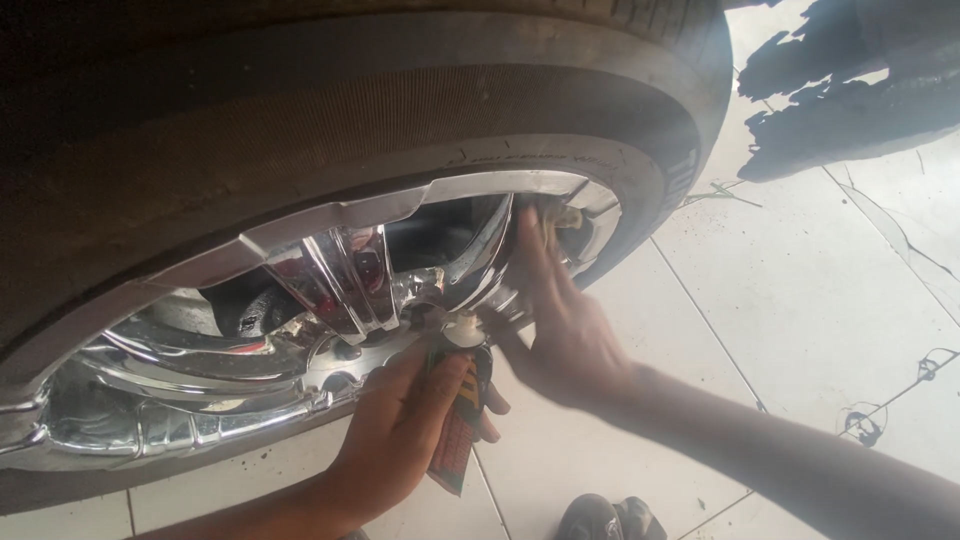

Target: The person cleans a chrome car wheel by applying a cleaning agent from a tube onto a cloth and wiping the rim and spokes. The person repeatedly applies the agent and wipes different sections of the wheel surface.

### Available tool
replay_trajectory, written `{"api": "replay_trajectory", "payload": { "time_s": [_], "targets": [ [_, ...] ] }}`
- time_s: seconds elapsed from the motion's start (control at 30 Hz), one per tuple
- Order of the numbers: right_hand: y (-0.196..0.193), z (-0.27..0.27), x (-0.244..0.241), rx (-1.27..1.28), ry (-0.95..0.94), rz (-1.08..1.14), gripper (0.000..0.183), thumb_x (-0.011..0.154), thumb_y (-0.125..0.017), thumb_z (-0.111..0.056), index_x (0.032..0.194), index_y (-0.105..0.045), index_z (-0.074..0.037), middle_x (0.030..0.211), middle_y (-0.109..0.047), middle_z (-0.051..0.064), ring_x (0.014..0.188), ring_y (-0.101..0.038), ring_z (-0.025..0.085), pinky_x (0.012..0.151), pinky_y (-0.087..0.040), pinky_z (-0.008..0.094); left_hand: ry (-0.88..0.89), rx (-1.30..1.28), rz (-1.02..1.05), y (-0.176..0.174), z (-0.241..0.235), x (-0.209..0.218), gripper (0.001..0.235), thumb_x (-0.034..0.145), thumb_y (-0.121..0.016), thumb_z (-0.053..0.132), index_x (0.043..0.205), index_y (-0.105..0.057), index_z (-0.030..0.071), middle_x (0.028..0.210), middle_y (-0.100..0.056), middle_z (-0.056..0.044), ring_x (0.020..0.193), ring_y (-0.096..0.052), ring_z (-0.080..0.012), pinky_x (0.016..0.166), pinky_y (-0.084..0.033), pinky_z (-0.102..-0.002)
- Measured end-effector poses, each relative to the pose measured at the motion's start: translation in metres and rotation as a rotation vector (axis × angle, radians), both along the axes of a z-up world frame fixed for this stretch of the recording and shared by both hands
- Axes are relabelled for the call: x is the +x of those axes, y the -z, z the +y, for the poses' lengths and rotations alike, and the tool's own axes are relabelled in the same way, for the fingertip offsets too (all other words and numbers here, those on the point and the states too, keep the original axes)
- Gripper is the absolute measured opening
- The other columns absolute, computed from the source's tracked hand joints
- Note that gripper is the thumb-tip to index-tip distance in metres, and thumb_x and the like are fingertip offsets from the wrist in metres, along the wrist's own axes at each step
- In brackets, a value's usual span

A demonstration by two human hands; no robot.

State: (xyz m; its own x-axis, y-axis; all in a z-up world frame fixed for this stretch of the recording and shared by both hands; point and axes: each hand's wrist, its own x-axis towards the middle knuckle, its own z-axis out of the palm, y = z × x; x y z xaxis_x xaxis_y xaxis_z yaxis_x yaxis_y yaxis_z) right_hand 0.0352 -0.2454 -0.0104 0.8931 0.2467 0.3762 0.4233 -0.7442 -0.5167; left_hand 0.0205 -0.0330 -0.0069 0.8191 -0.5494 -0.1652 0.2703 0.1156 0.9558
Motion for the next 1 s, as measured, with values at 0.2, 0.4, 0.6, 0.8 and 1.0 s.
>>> {"api": "replay_trajectory", "payload": {
  "time_s": [0.2, 0.4, 0.6, 0.8, 1.0],
  "targets": [
    [-0.004, -0.018, 0.009, -0.107, 0.038, -0.259, 0.099, 0.093, -0.076, -0.021, 0.161, -0.007, -0.003, 0.144, -0.047, 0.042, 0.108, -0.069, 0.048, 0.078, -0.063, 0.046, 0.030, 0.064, -0.035, -0.006, 0.002, 0.006, 0.037, 0.103, -0.044, 0.033, 0.116, -0.060, 0.002, 0.088, -0.077, -0.014, 0.072, -0.077, -0.0179, 0.065, -0.062, -0.033],
    [-0.009, -0.015, 0.015, -0.124, -0.031, -0.392, 0.096, 0.094, -0.075, -0.019, 0.161, -0.010, -0.001, 0.135, -0.060, 0.029, 0.112, -0.070, 0.045, 0.080, -0.062, 0.044, 0.037, 0.058, -0.034, 0.000, 0.007, 0.008, 0.037, 0.104, -0.043, 0.033, 0.115, -0.060, 0.002, 0.088, -0.077, -0.013, 0.074, -0.077, -0.0178, 0.066, -0.062, -0.034],
    [0.006, -0.014, 0.017, -0.143, 0.073, -0.216, 0.100, 0.092, -0.074, -0.022, 0.159, -0.006, 0.009, 0.142, -0.049, 0.040, 0.112, -0.066, 0.050, 0.081, -0.061, 0.047, 0.060, 0.042, -0.056, 0.005, 0.008, 0.011, 0.037, 0.105, -0.043, 0.034, 0.117, -0.059, 0.003, 0.089, -0.076, -0.013, 0.075, -0.077, -0.0174, 0.068, -0.063, -0.033],
    [-0.006, -0.018, 0.011, -0.123, 0.098, -0.142, 0.097, 0.092, -0.073, -0.025, 0.155, -0.008, 0.010, 0.142, -0.048, 0.043, 0.113, -0.065, 0.053, 0.082, -0.061, 0.051, 0.047, 0.033, -0.055, 0.004, 0.004, 0.010, 0.038, 0.104, -0.043, 0.034, 0.116, -0.061, 0.003, 0.088, -0.076, -0.013, 0.074, -0.076, -0.0168, 0.065, -0.062, -0.032],
    [-0.004, -0.018, 0.017, -0.178, 0.047, -0.290, 0.094, 0.093, -0.074, -0.026, 0.156, -0.013, 0.007, 0.137, -0.053, 0.037, 0.114, -0.066, 0.054, 0.080, -0.061, 0.050, 0.049, 0.043, -0.025, 0.007, 0.001, 0.012, 0.038, 0.105, -0.045, 0.036, 0.114, -0.061, 0.002, 0.088, -0.075, -0.012, 0.074, -0.075, -0.0159, 0.065, -0.061, -0.032]
  ]
}}
